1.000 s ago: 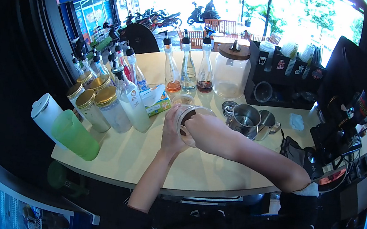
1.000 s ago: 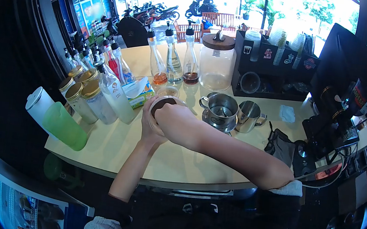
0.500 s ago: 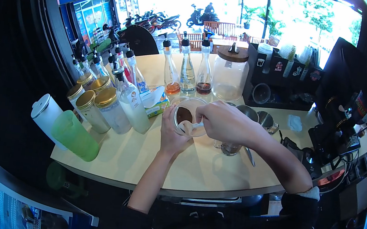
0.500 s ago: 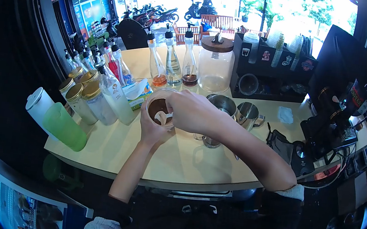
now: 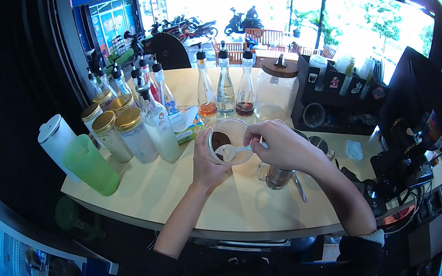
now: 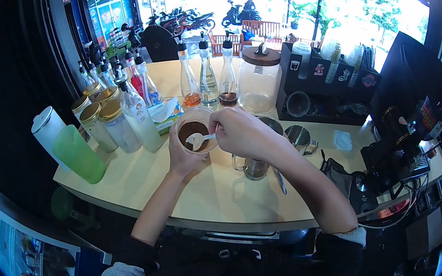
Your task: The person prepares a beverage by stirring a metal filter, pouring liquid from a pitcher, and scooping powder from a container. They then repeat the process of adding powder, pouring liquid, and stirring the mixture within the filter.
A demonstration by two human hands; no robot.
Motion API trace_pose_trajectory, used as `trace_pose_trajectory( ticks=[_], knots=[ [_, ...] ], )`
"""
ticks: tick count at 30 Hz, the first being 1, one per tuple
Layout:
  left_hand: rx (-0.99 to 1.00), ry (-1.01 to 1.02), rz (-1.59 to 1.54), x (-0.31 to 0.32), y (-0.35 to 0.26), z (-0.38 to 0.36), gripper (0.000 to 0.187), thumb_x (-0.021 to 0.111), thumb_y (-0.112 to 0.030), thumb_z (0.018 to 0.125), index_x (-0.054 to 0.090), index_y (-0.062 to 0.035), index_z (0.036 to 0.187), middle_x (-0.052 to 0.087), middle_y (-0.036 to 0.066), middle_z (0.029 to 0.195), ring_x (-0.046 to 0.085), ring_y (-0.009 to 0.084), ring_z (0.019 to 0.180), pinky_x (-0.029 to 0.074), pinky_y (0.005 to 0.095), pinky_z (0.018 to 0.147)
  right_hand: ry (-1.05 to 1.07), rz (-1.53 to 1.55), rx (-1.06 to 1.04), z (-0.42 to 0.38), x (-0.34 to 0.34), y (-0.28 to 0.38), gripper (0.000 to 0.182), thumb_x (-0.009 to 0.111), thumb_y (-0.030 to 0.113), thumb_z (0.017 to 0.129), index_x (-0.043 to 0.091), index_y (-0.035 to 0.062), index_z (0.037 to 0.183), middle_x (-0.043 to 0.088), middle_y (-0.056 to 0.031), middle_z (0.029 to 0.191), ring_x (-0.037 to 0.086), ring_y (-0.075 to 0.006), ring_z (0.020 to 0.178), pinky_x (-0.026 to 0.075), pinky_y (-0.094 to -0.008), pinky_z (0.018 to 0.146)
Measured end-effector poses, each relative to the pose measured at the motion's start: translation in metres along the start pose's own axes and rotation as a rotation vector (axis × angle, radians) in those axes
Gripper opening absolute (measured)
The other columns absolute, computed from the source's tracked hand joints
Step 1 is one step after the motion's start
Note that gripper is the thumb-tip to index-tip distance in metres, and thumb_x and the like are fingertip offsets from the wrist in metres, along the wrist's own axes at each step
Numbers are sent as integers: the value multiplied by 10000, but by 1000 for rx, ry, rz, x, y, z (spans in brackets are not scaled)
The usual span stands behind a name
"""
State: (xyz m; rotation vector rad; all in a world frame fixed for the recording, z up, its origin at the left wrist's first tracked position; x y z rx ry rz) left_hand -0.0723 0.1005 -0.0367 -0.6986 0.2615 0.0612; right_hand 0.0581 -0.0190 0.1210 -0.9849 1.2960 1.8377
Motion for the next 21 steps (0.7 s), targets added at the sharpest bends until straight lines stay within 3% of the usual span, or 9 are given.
trace_pose_trajectory(
  ticks=[8,12,15,17,21],
  knots=[
    [18,-3,57,0,2,0,978,877,-247,509,372,2,1309,391,131,1287,420,306,1229,378,386,1045,-35,53,-24,-3,-3,-2,172,528,83,821,633,-12,919,623,-158,771,611,-272,747,468,-367,718],
    [-41,35,19,1,4,0,989,877,-239,501,368,3,1314,386,129,1291,411,306,1236,373,386,1051,-29,94,-22,-4,-9,2,186,497,68,794,630,-34,874,620,-179,774,610,-307,788,465,-388,760],
    [-47,41,15,1,4,0,995,875,-231,498,363,-3,1320,381,124,1296,403,301,1244,364,385,1061,-34,151,17,-6,-12,-2,186,524,97,802,635,-30,881,613,-154,750,608,-268,760,467,-365,737],
    [-34,28,-9,1,3,0,1014,878,-193,481,355,-16,1332,377,119,1299,387,297,1257,351,383,1072,-66,202,-17,-6,-14,-7,166,555,90,822,636,-18,917,609,-89,708,575,-132,668,463,-279,656],
    [-14,15,-6,-2,-8,0,1005,885,-164,474,354,-14,1314,396,130,1292,425,288,1232,378,381,1051,-136,217,-38,-8,-19,-16,161,565,95,825,631,-26,909,605,-67,707,559,-98,666,460,-259,650]
  ],
)
Point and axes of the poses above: each hand's wrist, its own z-axis towards the middle knuckle, its own x-axis out of the palm, y = z × x, the point moved 4 cm from there along z, towards the middle knuckle
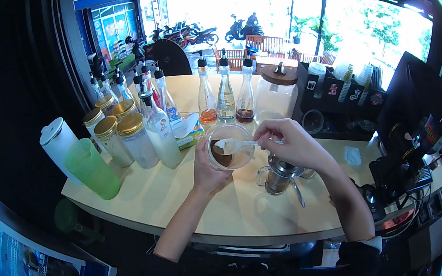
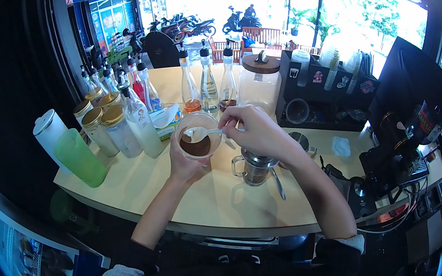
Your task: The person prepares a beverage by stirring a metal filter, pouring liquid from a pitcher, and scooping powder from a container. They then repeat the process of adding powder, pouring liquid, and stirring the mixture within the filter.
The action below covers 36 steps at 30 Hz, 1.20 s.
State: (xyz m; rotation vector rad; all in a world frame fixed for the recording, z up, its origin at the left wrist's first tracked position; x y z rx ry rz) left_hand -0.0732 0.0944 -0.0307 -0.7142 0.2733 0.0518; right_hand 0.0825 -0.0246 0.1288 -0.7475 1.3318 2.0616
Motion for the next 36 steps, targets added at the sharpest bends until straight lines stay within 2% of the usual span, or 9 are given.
trace_pose_trajectory(
  ticks=[3,6,8,20,21,25,30,32,36],
  knots=[
    [-52,-39,-144,1,-6,-1,977,893,-151,473,361,-7,1280,452,145,1250,476,278,1188,408,384,1022,-28,36,61,-5,-11,1,172,589,99,797,635,-24,908,618,-108,731,586,-173,688,458,-309,687],
    [-92,-36,-263,5,-4,-2,951,899,-166,480,367,-15,1255,503,151,1197,519,267,1138,439,378,984,-80,31,4,-13,-23,2,170,595,108,810,633,-25,910,615,-97,721,574,-153,671,454,-289,668],
    [-95,-21,-326,9,1,-4,934,899,-177,478,386,-28,1244,516,144,1179,537,261,1109,457,369,950,-116,-4,11,-22,-35,6,143,569,87,827,621,-32,887,588,-20,706,519,-64,662,440,-235,661],
    [-249,121,-332,27,16,-18,833,875,-133,533,432,-7,1227,567,109,1160,567,221,1074,468,352,933,-343,-95,78,-77,-81,-43,84,572,56,860,603,0,915,581,-37,732,519,-79,710,409,-243,632],
    [-252,124,-333,28,17,-18,833,875,-133,533,432,-7,1227,567,109,1160,567,221,1074,468,352,933,-338,-126,88,-80,-83,-42,108,557,53,852,583,-25,923,597,-124,780,609,-221,755,477,-321,717],
    [-223,121,-372,29,26,-23,821,870,-142,540,438,-10,1225,566,108,1161,573,217,1066,473,359,927,-354,-200,157,-91,-83,-50,112,555,63,865,583,4,956,598,-141,849,619,-292,801,485,-362,716],
    [-221,106,-364,28,24,-22,840,872,-154,535,431,-13,1236,565,104,1161,572,214,1069,474,356,927,-350,-247,75,-98,-76,-62,106,552,61,875,566,22,972,591,-134,867,613,-314,774,479,-382,666],
    [-254,146,-388,31,35,-25,985,877,-158,517,340,2,1327,510,123,1236,520,223,1145,422,349,979,-324,-259,65,-100,-73,-65,102,552,58,877,558,29,975,588,-130,870,611,-320,762,476,-388,645],
    [-251,148,-343,29,33,-24,1017,873,-152,513,316,7,1348,489,127,1260,497,223,1172,404,349,999,-322,-288,28,-101,-70,-69,104,556,41,873,546,50,977,578,-116,856,607,-319,730,473,-389,606]
  ],
)
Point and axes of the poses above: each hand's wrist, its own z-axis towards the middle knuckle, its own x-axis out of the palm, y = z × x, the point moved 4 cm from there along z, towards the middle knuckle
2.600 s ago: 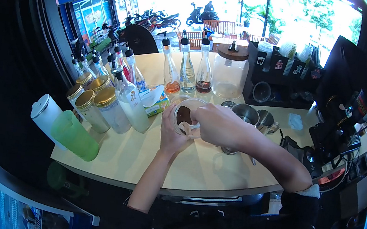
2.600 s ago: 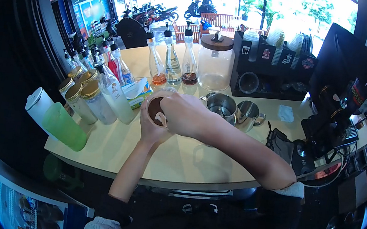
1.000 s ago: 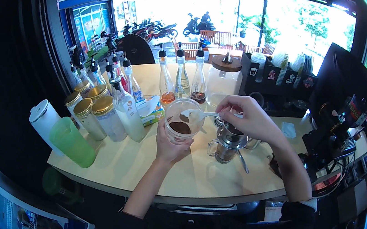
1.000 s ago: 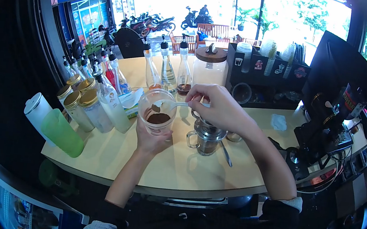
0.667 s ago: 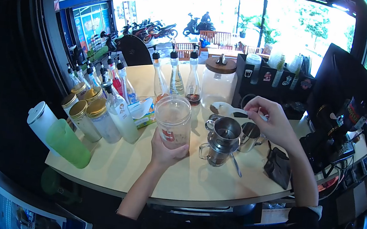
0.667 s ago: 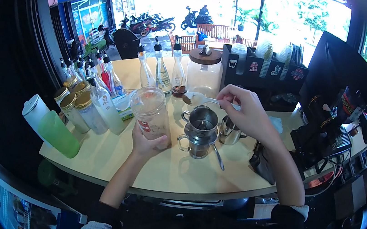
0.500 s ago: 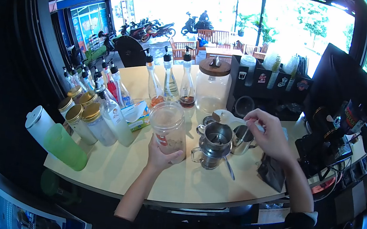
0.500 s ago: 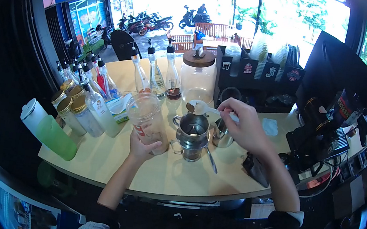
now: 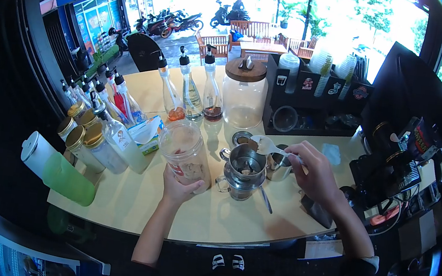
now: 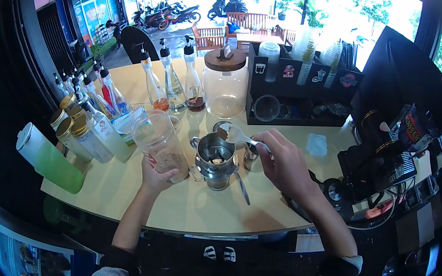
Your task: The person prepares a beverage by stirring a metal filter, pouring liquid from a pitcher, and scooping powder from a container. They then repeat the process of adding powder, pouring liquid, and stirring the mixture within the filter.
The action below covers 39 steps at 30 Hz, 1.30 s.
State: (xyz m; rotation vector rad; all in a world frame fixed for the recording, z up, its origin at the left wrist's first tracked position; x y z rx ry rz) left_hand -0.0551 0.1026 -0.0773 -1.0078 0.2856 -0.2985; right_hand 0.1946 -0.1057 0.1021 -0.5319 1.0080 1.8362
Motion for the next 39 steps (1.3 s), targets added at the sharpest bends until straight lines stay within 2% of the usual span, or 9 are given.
trace_pose_trajectory(
  ticks=[18,20,35,37,39],
  knots=[
    [-60,21,9,-1,2,-1,992,871,-154,510,333,-3,1330,506,127,1235,515,226,1148,417,351,985,-44,-12,-26,-7,-2,2,93,536,44,889,553,53,980,572,-102,853,606,-303,699,475,-379,588],
    [42,-67,5,1,-11,0,814,886,-167,507,471,-19,1192,595,93,1112,589,209,1036,482,357,909,-56,-1,-31,-8,-2,0,95,537,41,887,552,52,980,572,-104,852,604,-304,701,475,-380,589],
    [50,-52,-40,1,-8,0,792,874,-142,520,476,-20,1195,601,88,1102,595,206,1031,486,355,908,-24,52,-20,-22,-1,8,137,570,25,864,555,58,996,567,-104,832,604,-297,721,484,-366,564],
    [52,-35,-15,0,-5,1,798,874,-143,522,471,-20,1199,599,87,1106,594,207,1031,485,355,909,12,-11,-33,-25,4,6,134,576,-10,864,584,27,993,562,-111,821,602,-231,692,482,-310,568],
    [54,-23,11,-1,-4,1,803,874,-144,524,465,-21,1204,596,87,1111,593,207,1032,484,354,909,-1,-19,-50,-24,3,8,128,575,27,866,573,55,991,555,-95,810,595,-258,671,479,-343,552]
  ],
)
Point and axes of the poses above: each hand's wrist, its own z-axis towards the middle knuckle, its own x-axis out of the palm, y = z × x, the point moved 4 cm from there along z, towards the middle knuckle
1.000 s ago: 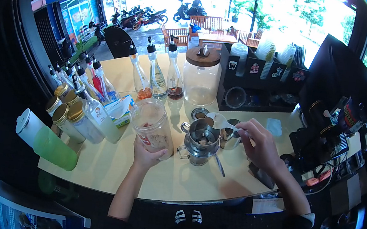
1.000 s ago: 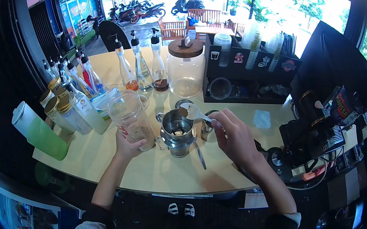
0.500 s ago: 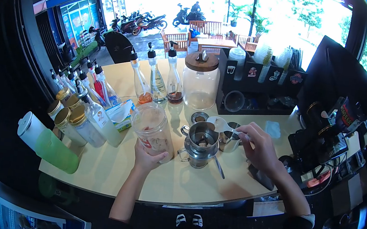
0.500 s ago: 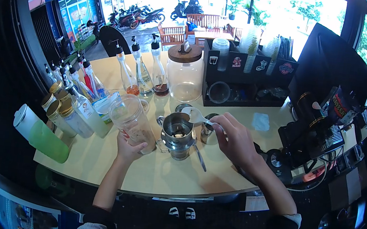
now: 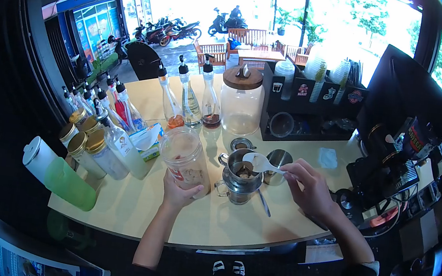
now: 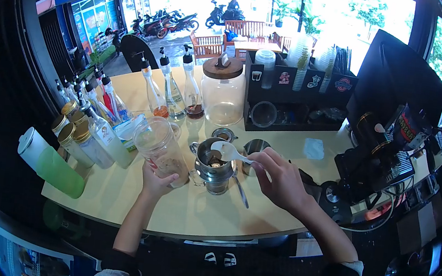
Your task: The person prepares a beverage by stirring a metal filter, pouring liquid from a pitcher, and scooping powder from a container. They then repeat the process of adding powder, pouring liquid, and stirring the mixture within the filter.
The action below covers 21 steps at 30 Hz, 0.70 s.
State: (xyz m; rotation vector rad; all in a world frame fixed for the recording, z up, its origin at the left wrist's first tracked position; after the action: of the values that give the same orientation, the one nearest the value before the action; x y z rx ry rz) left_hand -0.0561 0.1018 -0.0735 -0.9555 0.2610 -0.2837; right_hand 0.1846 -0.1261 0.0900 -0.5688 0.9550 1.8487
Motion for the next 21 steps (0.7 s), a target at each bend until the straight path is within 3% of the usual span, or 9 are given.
trace_pose_trajectory(
  ticks=[1,21],
  knots=[
    [-2,-4,7,0,0,0,812,875,-148,524,458,-21,1210,593,88,1117,591,207,1036,481,354,913,-10,-7,-15,0,0,1,123,573,64,869,561,83,989,547,-78,799,589,-284,650,476,-376,535],
    [-29,-10,31,1,-15,0,838,871,-103,513,423,-24,1217,572,102,1149,572,217,1070,467,360,935,-21,-92,-118,1,2,8,191,601,26,824,559,100,995,540,-55,787,581,-245,611,456,-351,489]
  ],
)
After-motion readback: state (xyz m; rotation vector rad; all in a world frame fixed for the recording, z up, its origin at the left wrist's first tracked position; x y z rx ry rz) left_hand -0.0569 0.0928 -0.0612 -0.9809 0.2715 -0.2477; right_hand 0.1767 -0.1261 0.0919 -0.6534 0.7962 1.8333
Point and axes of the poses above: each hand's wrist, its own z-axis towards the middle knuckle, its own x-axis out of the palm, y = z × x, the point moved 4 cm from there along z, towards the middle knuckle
